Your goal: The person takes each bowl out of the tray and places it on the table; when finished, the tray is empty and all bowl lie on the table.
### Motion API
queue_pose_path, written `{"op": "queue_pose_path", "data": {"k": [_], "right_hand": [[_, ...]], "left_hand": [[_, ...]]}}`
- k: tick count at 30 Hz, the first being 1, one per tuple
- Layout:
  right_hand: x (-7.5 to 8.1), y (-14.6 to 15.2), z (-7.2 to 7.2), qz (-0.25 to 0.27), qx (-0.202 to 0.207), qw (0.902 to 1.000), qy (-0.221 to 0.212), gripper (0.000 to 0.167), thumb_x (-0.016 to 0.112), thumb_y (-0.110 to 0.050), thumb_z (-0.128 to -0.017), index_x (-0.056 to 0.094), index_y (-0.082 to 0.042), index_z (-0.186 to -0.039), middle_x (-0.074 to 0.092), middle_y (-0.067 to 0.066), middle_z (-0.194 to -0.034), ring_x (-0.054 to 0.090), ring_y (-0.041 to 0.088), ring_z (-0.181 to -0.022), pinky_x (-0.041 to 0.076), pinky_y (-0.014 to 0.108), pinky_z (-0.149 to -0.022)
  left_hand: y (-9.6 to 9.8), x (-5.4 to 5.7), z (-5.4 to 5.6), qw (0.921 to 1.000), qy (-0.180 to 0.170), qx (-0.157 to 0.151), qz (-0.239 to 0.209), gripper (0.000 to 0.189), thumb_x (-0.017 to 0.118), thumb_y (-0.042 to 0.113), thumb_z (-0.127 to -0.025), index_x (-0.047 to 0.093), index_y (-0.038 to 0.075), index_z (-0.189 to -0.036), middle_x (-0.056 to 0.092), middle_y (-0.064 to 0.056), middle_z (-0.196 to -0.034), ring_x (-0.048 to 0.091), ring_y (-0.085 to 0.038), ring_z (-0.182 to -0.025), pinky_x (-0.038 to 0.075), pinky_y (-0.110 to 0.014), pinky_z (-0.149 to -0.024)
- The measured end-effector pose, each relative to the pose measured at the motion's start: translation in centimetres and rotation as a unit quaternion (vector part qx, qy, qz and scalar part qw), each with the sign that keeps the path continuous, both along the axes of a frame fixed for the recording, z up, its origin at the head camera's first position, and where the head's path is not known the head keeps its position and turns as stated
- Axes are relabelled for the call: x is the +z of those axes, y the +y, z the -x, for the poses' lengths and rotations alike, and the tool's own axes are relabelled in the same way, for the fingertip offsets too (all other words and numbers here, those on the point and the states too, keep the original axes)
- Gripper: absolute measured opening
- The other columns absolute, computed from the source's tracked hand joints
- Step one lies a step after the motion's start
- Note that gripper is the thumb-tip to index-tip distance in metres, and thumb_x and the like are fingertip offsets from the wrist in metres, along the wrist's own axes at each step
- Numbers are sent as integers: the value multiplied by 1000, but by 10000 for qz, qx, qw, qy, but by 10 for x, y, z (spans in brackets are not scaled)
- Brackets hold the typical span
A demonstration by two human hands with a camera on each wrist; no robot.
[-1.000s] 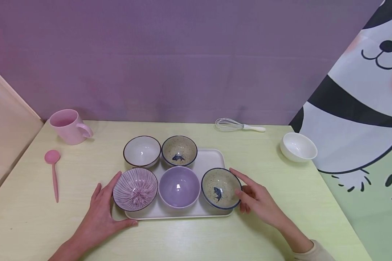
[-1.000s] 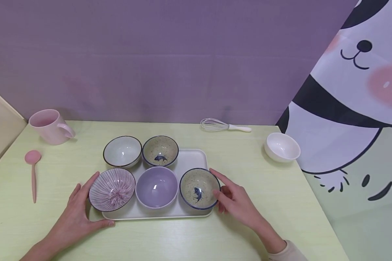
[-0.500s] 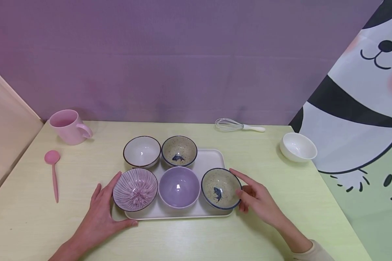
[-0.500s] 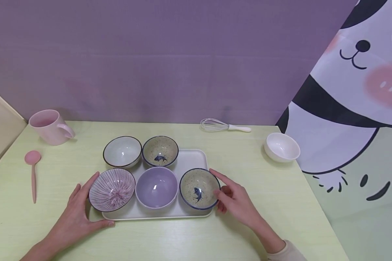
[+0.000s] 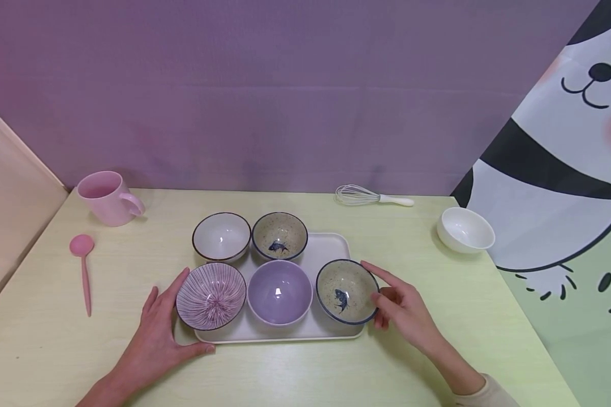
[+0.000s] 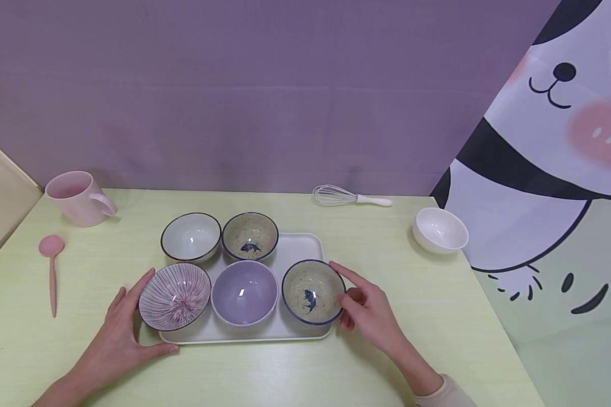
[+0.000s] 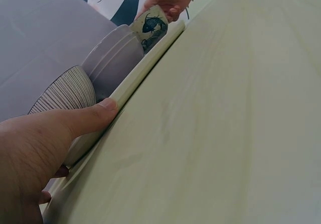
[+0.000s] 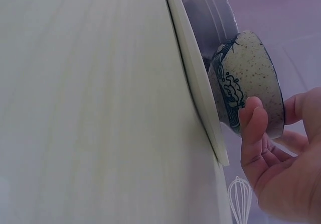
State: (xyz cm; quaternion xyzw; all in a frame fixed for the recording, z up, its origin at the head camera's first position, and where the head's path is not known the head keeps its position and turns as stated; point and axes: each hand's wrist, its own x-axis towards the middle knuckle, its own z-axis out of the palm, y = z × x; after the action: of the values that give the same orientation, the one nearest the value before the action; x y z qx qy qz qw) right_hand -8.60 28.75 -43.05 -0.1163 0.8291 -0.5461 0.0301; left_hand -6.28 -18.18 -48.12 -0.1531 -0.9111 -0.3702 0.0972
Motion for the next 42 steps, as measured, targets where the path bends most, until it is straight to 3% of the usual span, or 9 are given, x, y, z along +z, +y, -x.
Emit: {"op": "queue_pose_path", "data": {"k": [10, 24, 42], "right_hand": [[7, 11, 1, 67, -299, 9995, 2, 56, 56, 7, -106, 55, -5, -161, 65, 11, -67, 64, 28, -51, 59, 34, -46], [9, 32, 6, 45, -855, 9963, -25, 55, 53, 7, -107, 54, -3, -161, 67, 10, -66, 64, 23, -51, 60, 31, -47], [3, 63, 22, 284, -2158, 9753, -376, 57, 51, 3, -108, 52, -7, -164, 72, 3, -66, 64, 13, -51, 58, 24, -48]], "left_hand": [[0, -1, -1, 10000, 39, 4, 11, 151, 111, 43, -60, 20, 16, -178, 46, -28, -168, 45, -51, -152, -1, -38, -141], [-2, -1, -1, 9998, 178, 31, 46, 152, 111, 40, -58, 21, 16, -178, 46, -29, -167, 47, -53, -150, 0, -37, -141], [1, 0, -1, 9999, 156, 14, 69, 152, 112, 38, -58, 21, 15, -177, 47, -29, -167, 47, -51, -150, -1, -35, -140]]}}
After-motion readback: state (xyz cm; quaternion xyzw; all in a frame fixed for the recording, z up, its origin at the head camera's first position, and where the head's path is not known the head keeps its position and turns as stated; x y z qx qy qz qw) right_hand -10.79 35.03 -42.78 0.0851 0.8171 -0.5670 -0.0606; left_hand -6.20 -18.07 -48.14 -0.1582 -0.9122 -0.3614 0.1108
